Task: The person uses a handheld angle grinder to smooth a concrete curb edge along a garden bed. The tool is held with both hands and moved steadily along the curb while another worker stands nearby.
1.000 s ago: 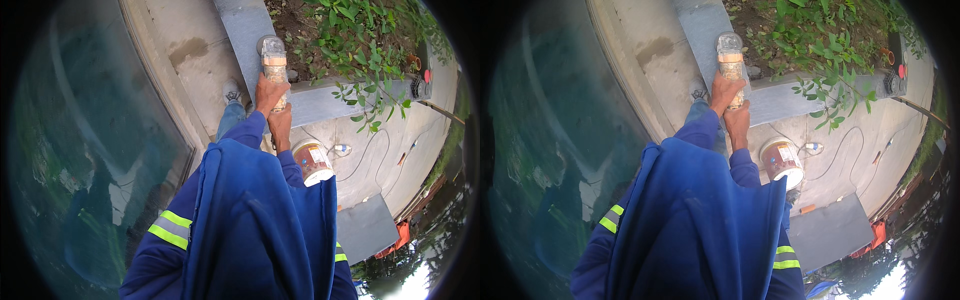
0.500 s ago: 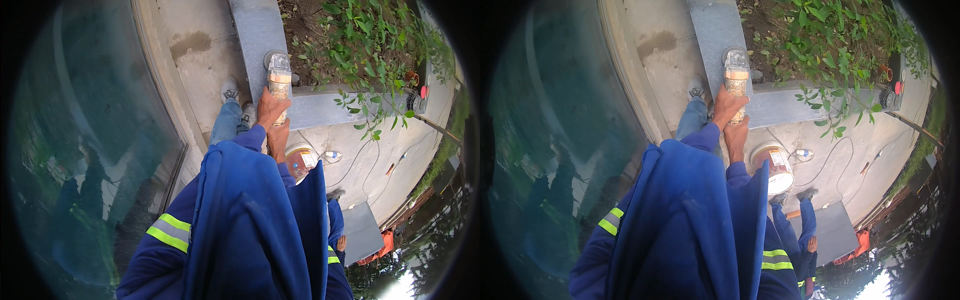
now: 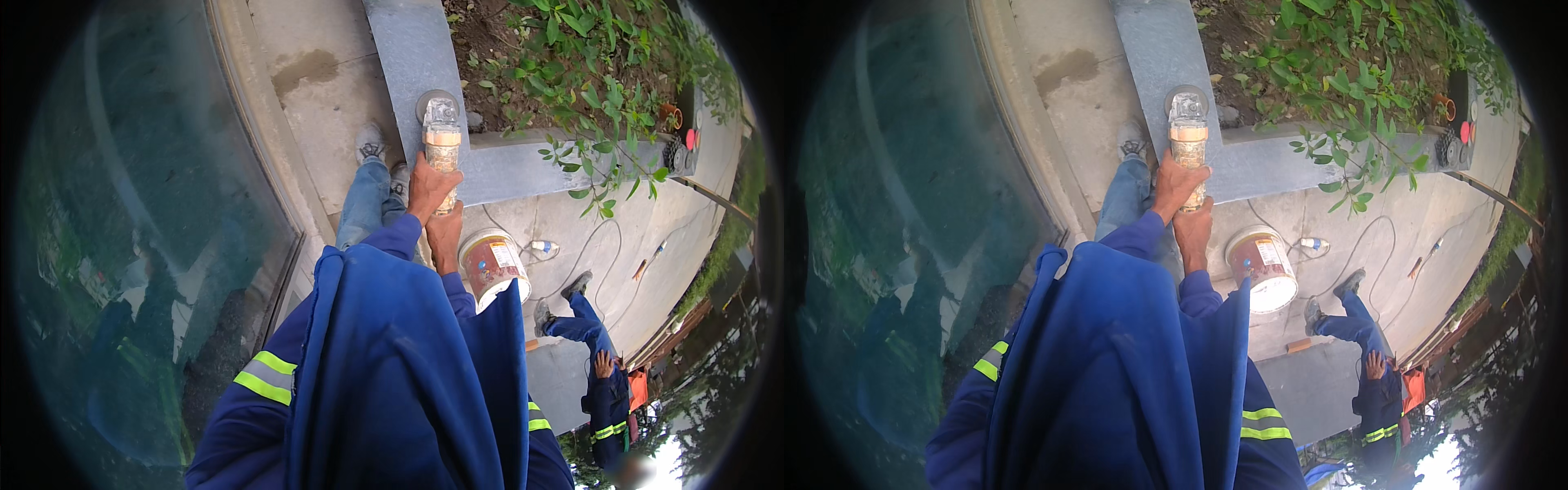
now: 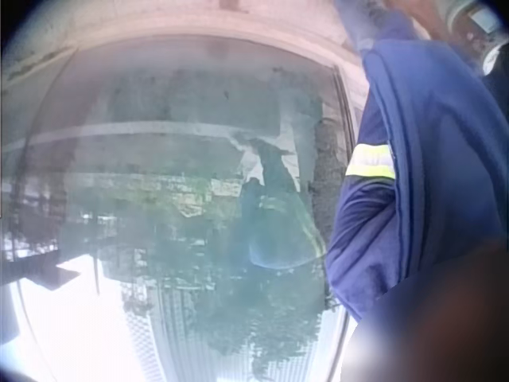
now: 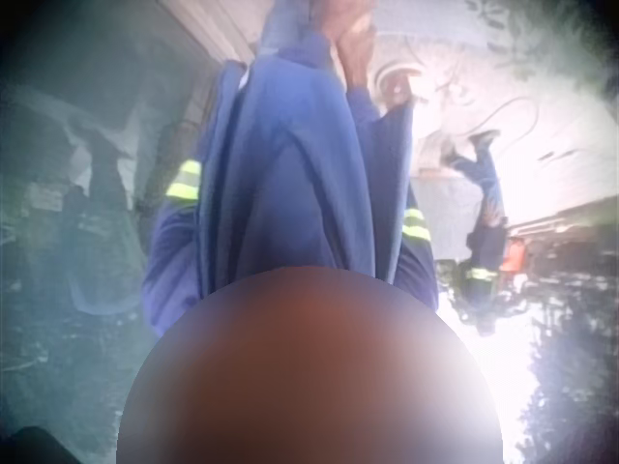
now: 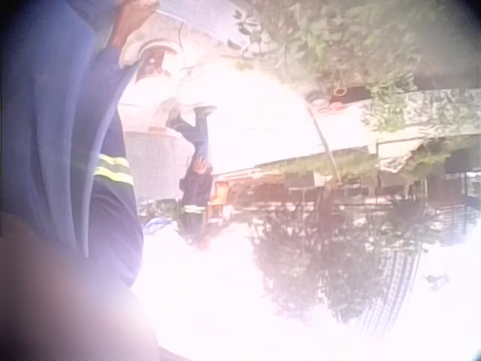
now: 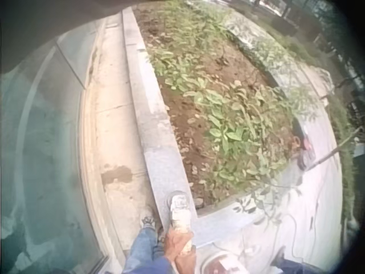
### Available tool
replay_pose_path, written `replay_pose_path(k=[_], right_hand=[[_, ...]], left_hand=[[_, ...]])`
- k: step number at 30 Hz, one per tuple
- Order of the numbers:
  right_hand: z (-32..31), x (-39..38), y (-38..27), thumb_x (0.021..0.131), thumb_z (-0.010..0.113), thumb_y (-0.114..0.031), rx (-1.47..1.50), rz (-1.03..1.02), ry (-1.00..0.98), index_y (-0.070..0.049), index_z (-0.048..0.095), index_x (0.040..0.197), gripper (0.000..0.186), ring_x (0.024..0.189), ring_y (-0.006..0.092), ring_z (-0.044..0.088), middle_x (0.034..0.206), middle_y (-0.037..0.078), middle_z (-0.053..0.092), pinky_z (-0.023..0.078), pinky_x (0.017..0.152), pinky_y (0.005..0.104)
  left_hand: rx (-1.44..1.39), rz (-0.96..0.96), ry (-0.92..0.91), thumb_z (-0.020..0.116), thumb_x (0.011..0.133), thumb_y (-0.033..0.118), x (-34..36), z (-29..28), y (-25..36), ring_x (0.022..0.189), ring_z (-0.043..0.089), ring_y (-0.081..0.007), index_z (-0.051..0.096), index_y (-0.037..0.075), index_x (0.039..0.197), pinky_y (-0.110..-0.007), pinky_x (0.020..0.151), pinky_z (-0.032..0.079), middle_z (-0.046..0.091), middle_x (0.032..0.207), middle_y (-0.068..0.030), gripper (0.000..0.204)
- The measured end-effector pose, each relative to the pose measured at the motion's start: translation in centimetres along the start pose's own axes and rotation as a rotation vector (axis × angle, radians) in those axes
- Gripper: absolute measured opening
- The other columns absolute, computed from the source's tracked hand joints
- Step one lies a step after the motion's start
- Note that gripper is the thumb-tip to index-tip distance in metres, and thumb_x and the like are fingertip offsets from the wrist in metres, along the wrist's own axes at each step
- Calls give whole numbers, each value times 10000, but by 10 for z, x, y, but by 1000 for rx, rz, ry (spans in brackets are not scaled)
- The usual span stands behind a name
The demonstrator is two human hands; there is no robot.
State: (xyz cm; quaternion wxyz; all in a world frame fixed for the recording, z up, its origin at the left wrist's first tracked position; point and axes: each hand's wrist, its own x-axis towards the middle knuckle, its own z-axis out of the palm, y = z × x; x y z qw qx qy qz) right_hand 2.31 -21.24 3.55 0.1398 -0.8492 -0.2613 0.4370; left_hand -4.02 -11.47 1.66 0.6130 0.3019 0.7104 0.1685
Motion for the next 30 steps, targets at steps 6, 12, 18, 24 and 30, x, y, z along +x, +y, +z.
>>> replay_pose_path(k=[6,12,18,24,30], right_hand=[[-5,43,-36,864,839,-316,128,-72,61,104,539,1223,628,1007,510,753,1035,371,736,572,861,526],[9,48,-71,819,856,-438,-128,-47,-78,83,544,1246,743,1053,559,723,1052,402,731,575,896,569],[3,14,-37,839,846,-435,-69,28,-30,54,533,1222,695,1016,545,737,1016,373,741,578,874,576],[-1,60,-63,858,832,-418,15,-31,28,77,531,1204,674,999,551,738,1012,385,737,579,849,570],[6,67,-108,818,856,-489,-89,-8,-70,85,533,1259,793,1044,546,733,1037,392,738,579,907,571]], left_hand=[[59,88,11,900,730,311,43,15,41,1042,751,-361,593,-67,1265,-457,917,585,740,1137,-249,724],[-163,107,64,905,689,316,69,-18,23,1050,755,-385,579,-75,1282,-467,919,597,750,1136,-268,782],[-50,71,41,887,701,306,26,-5,9,1025,761,-388,586,-70,1275,-467,924,597,755,1128,-263,750],[16,162,35,879,771,229,67,13,49,937,741,-268,624,-43,1258,-403,826,597,746,1071,-177,613],[-94,166,44,875,789,200,93,-19,64,901,719,-231,623,-24,1235,-376,782,585,736,1038,-134,559]])
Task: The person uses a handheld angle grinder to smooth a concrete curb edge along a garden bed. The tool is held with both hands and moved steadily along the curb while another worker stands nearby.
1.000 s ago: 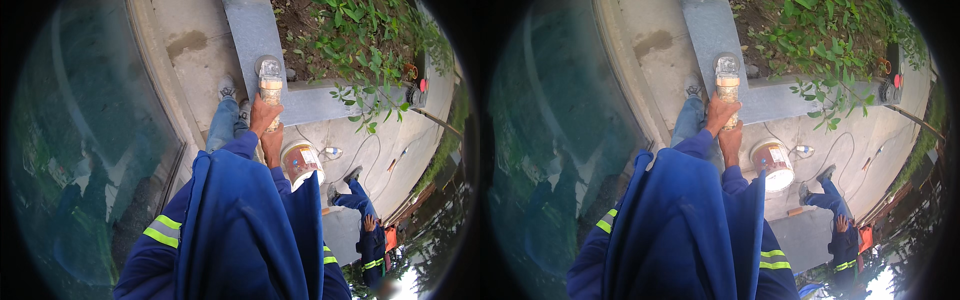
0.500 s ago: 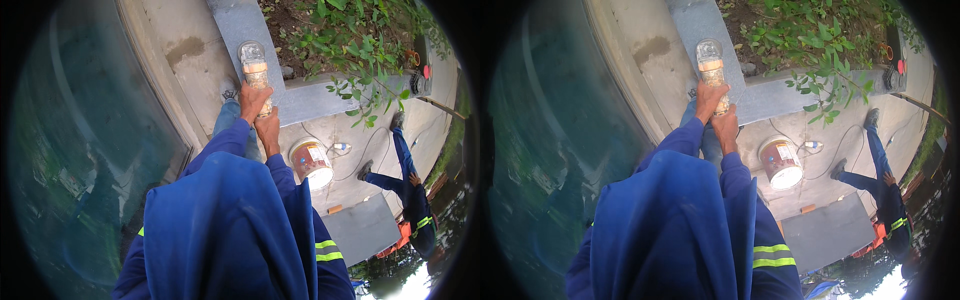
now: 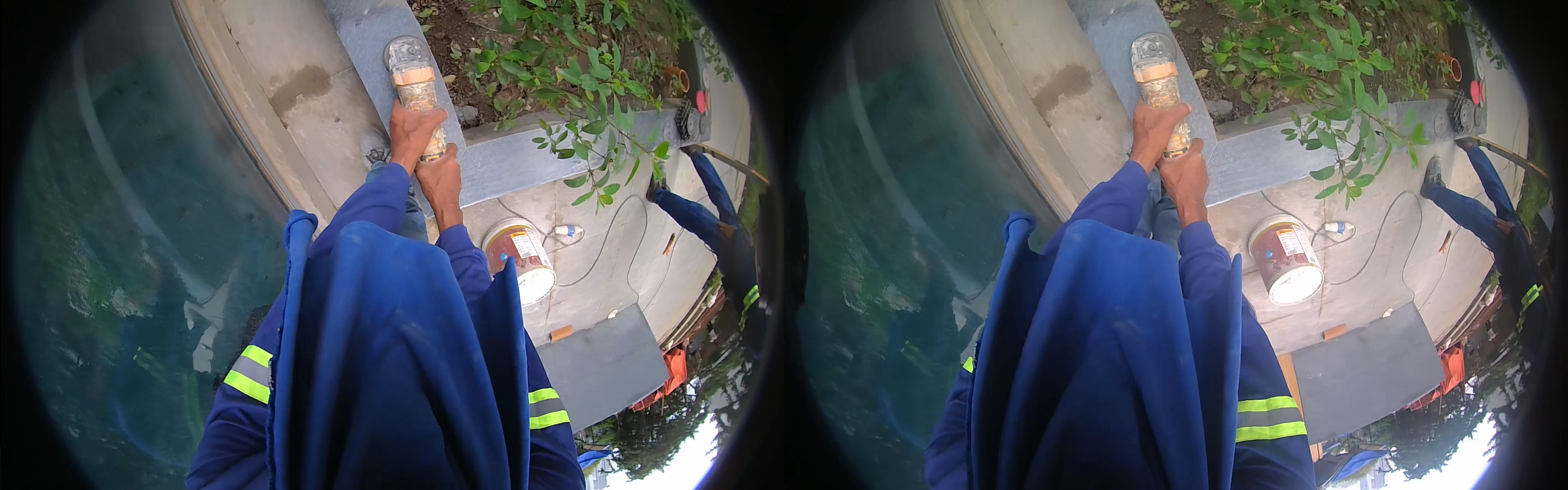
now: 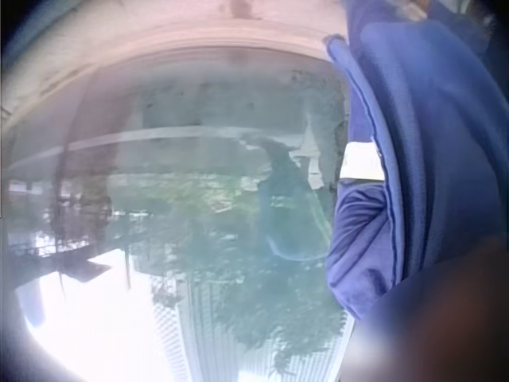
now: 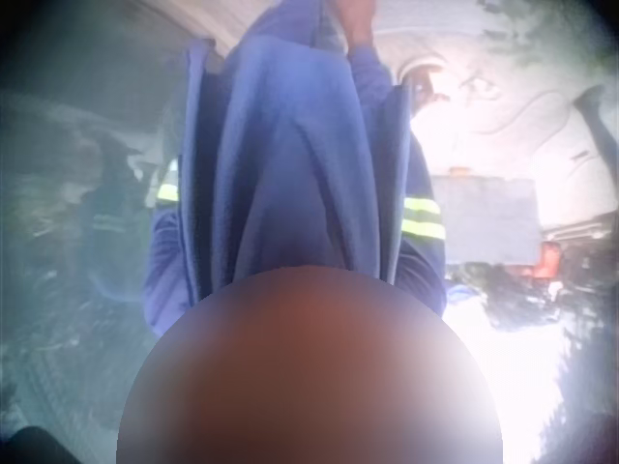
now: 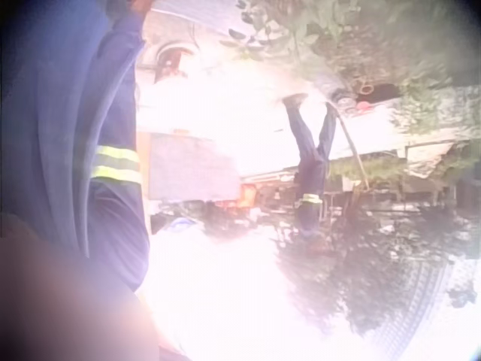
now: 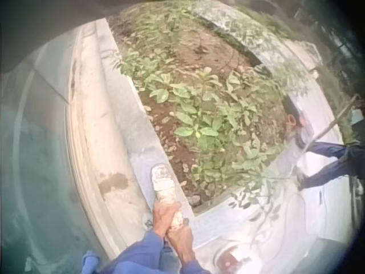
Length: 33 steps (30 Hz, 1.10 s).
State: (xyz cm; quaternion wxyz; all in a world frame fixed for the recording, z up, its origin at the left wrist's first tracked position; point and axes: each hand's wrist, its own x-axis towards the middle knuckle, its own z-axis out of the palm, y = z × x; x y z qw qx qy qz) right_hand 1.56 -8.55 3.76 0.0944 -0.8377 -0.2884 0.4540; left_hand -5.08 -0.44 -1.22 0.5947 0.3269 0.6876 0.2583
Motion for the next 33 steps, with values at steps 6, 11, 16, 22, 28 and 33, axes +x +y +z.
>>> replay_pose_path(k=[6,11,16,22,28,33], right_hand=[[12,-33,36,838,843,-484,16,88,-21,65,512,1303,793,1043,557,728,1037,391,737,573,902,582],[9,-6,31,842,847,-427,119,67,75,87,514,1291,759,1037,552,730,1035,387,736,573,891,582],[3,21,-33,816,868,-421,63,-29,38,88,536,1250,747,1041,543,735,1047,381,740,576,900,573],[20,-8,-18,800,876,-454,16,88,-58,70,528,1305,807,1057,544,734,1060,387,740,578,907,570],[15,-11,4,844,850,-410,98,66,107,85,533,1251,715,1020,552,731,1027,390,736,573,865,585],[6,35,-37,828,862,-426,44,-38,87,92,541,1237,734,1022,549,735,1033,390,738,580,880,580]], left_hand=[[73,-56,2,897,710,288,-42,-7,-19,998,762,-363,594,-60,1250,-452,897,600,757,1106,-240,711],[139,-43,-47,887,694,308,-17,15,1,1017,766,-385,593,-75,1255,-457,900,601,752,1104,-268,740],[25,5,-8,884,716,268,24,-8,37,961,764,-326,606,-66,1212,-420,839,607,757,1091,-227,659],[-13,-16,-10,879,790,190,-2,-31,17,866,703,-211,641,-7,1190,-372,772,573,729,1025,-107,505],[116,-59,-86,896,692,303,-4,-2,10,1042,761,-385,589,-83,1278,-457,928,596,753,1137,-263,765],[19,-26,-44,910,697,286,46,2,38,1043,763,-368,597,-75,1271,-452,907,603,754,1146,-256,747]])
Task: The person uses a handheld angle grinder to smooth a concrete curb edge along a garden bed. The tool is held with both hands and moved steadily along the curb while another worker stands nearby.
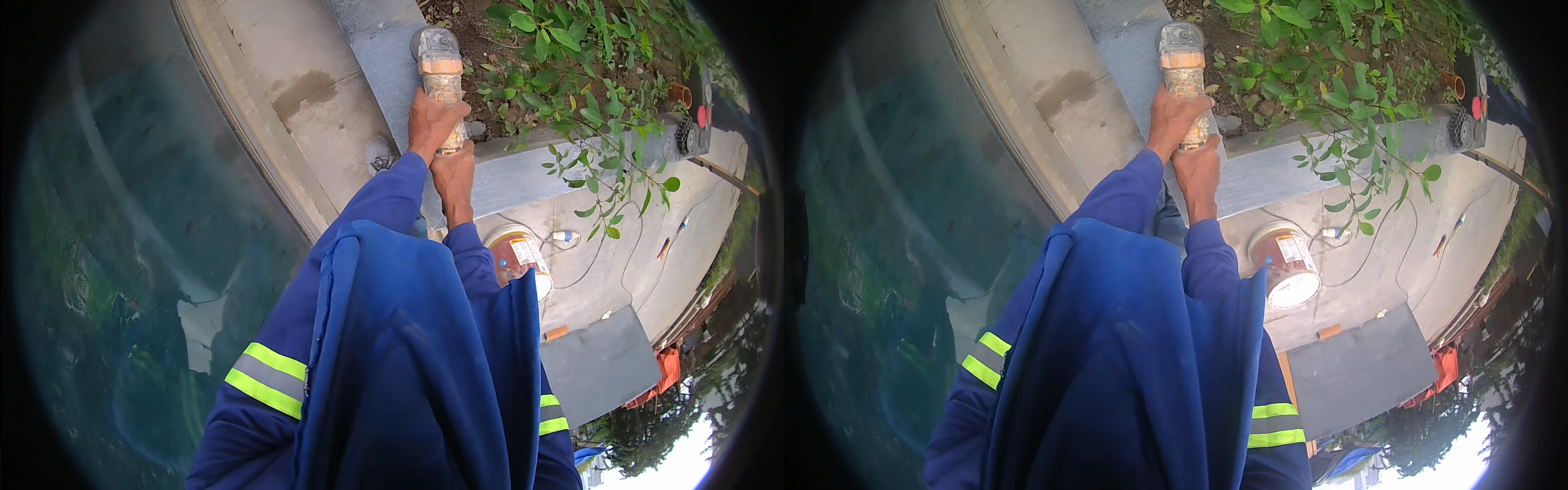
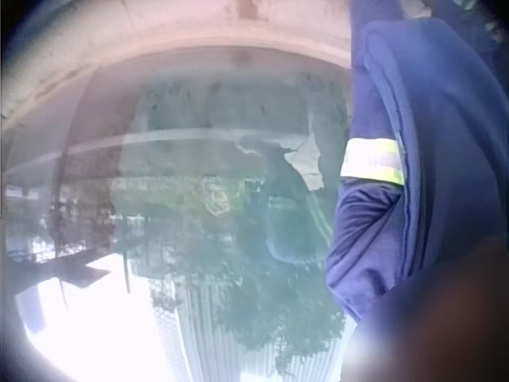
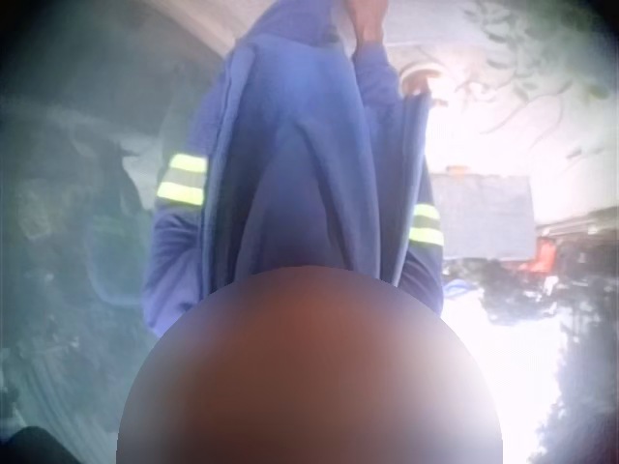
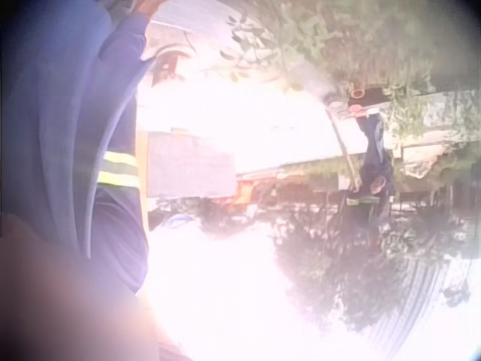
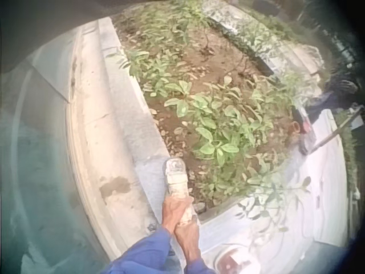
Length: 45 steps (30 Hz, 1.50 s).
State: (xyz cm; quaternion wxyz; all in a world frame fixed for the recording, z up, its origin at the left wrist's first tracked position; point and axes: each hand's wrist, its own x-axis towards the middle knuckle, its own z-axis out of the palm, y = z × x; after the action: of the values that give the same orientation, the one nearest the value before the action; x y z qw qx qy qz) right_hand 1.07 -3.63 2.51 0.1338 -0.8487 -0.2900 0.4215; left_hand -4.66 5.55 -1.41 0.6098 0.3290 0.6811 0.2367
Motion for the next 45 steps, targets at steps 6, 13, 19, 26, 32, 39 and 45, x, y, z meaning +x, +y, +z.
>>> replay_pose_path(k=[6,13,19,26,32,39,45], right_hand=[[3,-13,-25,813,869,-473,-133,-35,-137,87,550,1237,771,1036,542,740,1035,386,743,584,894,576],[-13,-55,32,832,858,-415,-71,32,-114,95,537,1258,738,1025,549,737,1031,396,736,579,875,564],[-10,-32,42,848,851,-367,89,-39,4,95,534,1196,660,1005,540,742,999,374,742,582,830,548],[-4,-35,17,830,847,-465,-79,73,-124,55,516,1238,738,1022,555,730,1022,384,741,572,893,592],[-11,-65,48,841,854,-454,7,218,-120,49,515,1230,721,1011,544,738,1007,368,745,577,882,597],[-25,-26,25,854,845,-450,55,176,-60,60,539,1211,693,990,534,751,1000,380,745,592,867,592],[8,-20,-9,881,801,-328,73,-23,-103,78,543,1190,571,904,538,761,936,370,749,605,806,599]], left_hand=[[-170,8,118,915,717,268,-7,-37,-16,951,757,-309,644,-40,1208,-422,848,599,760,1079,-195,639],[4,-78,112,887,750,234,-70,-15,-29,964,738,-283,612,-29,1264,-411,856,587,741,1080,-180,640],[115,-49,89,890,731,275,-54,10,-18,998,760,-326,618,-50,1259,-421,884,593,760,1098,-219,677],[-155,43,17,860,804,170,-45,-14,-27,846,698,-220,622,-6,1204,-382,756,575,719,976,-105,498],[12,13,-12,857,806,131,-80,1,-40,895,667,-200,592,-7,1261,-380,776,561,677,1045,-90,544],[-86,72,-105,860,804,113,-38,25,-15,809,655,-203,631,-1,1161,-386,715,552,668,982,-83,439],[-145,4,-5,871,809,121,-6,-30,1,777,654,-214,639,12,1124,-405,676,545,658,953,-82,407]])
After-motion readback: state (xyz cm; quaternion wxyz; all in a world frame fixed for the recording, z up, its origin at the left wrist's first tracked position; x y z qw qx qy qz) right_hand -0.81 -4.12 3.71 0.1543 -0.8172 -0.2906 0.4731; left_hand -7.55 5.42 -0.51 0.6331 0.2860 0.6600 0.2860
